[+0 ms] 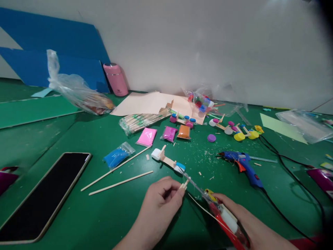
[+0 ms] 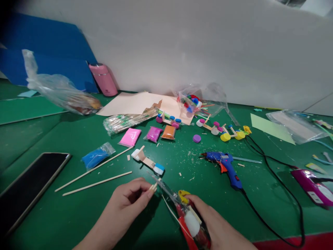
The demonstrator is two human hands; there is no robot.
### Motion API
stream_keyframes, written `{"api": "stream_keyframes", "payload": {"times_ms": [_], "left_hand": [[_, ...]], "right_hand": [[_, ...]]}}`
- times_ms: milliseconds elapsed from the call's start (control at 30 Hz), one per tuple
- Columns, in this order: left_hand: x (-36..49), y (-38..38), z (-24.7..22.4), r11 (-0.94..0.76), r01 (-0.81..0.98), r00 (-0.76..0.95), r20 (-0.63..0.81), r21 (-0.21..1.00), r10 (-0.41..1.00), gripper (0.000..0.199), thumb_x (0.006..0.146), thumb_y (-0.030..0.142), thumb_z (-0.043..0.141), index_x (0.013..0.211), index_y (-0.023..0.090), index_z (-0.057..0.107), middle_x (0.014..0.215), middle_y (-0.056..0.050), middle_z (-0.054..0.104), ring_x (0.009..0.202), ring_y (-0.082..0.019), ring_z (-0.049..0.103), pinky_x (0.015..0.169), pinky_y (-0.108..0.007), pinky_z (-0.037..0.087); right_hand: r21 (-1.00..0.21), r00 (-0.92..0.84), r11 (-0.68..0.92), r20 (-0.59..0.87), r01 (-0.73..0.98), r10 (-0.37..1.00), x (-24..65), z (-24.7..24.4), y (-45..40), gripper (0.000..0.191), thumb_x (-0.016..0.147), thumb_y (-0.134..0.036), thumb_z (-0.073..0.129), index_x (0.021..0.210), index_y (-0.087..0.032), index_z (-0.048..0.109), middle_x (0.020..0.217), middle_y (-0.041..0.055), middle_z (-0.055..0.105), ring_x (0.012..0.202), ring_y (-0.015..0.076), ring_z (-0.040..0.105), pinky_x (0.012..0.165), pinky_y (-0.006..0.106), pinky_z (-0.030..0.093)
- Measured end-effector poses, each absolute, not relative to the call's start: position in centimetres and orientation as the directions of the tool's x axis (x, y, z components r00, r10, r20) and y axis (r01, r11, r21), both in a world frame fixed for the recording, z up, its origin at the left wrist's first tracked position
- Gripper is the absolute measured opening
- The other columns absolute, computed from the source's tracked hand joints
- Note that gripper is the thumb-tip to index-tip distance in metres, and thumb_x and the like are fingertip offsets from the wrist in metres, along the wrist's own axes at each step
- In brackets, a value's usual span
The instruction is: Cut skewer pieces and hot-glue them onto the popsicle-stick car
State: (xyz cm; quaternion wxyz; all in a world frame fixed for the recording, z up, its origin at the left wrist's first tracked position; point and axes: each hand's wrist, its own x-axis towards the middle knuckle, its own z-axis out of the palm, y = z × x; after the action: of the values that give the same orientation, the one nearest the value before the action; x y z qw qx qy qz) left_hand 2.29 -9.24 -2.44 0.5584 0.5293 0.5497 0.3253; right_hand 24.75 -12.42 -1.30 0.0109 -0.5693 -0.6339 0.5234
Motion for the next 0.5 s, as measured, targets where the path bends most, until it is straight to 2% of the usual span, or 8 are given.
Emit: {"api": "stream_keyframes", "payload": {"times_ms": [167, 333, 500], "left_hand": [[2.0, -9.0, -2.2, 0.359, 0.134, 0.233, -0.382, 0.923, 0.894, 0.025, 0.073, 0.034, 0.052, 0.059, 0.014, 0.053, 0.055, 0.003, 0.039, 0.052, -0.009, 0.032, 0.048, -0.022, 0.026], [2.0, -8.7, -1.8, 0.439, 0.07, 0.24, -0.442, 0.896, 0.864, 0.023, 0.071, 0.033, 0.055, 0.06, 0.013, 0.052, 0.054, 0.004, 0.039, 0.052, -0.008, 0.03, 0.047, -0.021, 0.023], [2.0, -8.6, -1.7, 0.451, 0.035, 0.251, -0.444, 0.892, 0.86, 0.024, 0.069, 0.033, 0.057, 0.058, 0.013, 0.052, 0.053, 0.005, 0.039, 0.051, -0.007, 0.03, 0.046, -0.021, 0.022]], "right_hand": [[-0.724, -0.407, -0.198, -0.567, 0.661, 0.716, 24.5, -0.4, -12.0, 0.077, 0.067, -0.035, 0.065, 0.134, -0.02, 0.029, 0.136, 0.0088, 0.035, 0.121, 0.0279, 0.035, 0.099, 0.036, 0.031], [-0.73, -0.414, -0.214, -0.575, 0.649, 0.706, 24.2, 0.2, -11.9, 0.072, 0.069, -0.031, 0.063, 0.133, -0.021, 0.031, 0.136, 0.0082, 0.037, 0.121, 0.0272, 0.037, 0.098, 0.036, 0.032], [-0.688, -0.381, -0.234, -0.615, 0.687, 0.69, 23.9, 0.2, -11.8, 0.083, 0.064, -0.037, 0.066, 0.134, -0.015, 0.027, 0.138, 0.0124, 0.032, 0.123, 0.0287, 0.032, 0.101, 0.039, 0.026]]}}
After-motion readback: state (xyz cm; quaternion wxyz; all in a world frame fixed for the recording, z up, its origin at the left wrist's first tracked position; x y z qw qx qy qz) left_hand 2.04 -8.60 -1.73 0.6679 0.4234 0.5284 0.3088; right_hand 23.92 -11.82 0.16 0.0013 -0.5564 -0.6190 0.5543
